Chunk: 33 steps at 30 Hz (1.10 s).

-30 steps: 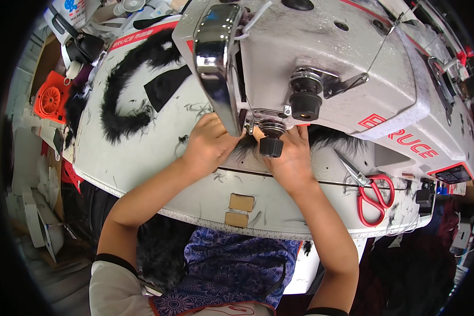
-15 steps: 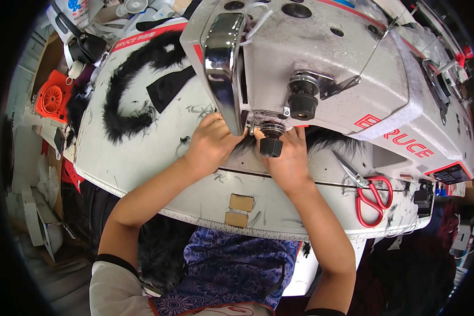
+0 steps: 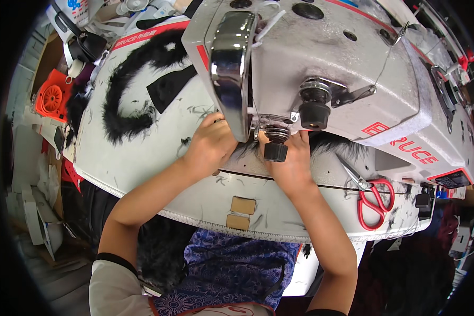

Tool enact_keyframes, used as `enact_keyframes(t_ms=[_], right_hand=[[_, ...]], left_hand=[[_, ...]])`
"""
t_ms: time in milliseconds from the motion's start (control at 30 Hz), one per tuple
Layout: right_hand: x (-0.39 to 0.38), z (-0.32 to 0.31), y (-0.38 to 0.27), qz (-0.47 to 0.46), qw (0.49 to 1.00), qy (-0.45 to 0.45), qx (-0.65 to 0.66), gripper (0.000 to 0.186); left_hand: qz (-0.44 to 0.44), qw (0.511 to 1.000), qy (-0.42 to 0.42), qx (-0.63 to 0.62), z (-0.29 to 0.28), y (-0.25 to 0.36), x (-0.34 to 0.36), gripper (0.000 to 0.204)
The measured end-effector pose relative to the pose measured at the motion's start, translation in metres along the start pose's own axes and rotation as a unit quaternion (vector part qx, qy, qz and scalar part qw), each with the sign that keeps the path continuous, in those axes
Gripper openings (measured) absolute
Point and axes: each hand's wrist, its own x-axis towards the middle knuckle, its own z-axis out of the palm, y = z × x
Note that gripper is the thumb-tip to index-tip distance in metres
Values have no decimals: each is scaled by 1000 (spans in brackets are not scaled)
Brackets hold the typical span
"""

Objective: Sewing black faux fur trim onto a fabric garment using an industrial sewing machine.

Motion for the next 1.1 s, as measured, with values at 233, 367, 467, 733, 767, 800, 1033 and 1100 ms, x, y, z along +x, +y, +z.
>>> enact_keyframes(t_ms=[233,367,467,733,767,800,1033,1100], right_hand=[[-4,-8,3,-26,994,-17,108,35],[-4,-8,1,-34,994,-24,101,34],[-7,-9,1,-44,996,-12,77,34],[-5,-10,-1,-44,997,-24,66,29],[-4,-9,-3,-21,995,-27,97,27],[-3,-8,-5,1,991,-30,127,26],[0,-12,-9,35,984,-56,166,25],[1,-17,-12,14,986,-63,152,28]], left_hand=[[-75,993,-23,-88,-18,2,0,26],[-76,992,-35,-94,-18,-1,4,24],[-50,995,-59,-59,-19,-5,6,27],[-85,986,-56,-129,-24,-6,5,29],[-83,986,-63,-129,-26,-7,5,32],[-80,986,-70,-129,-27,-8,4,35],[-10,993,-76,-93,-26,-16,3,40],[-28,990,-80,-109,-26,-15,3,39]])
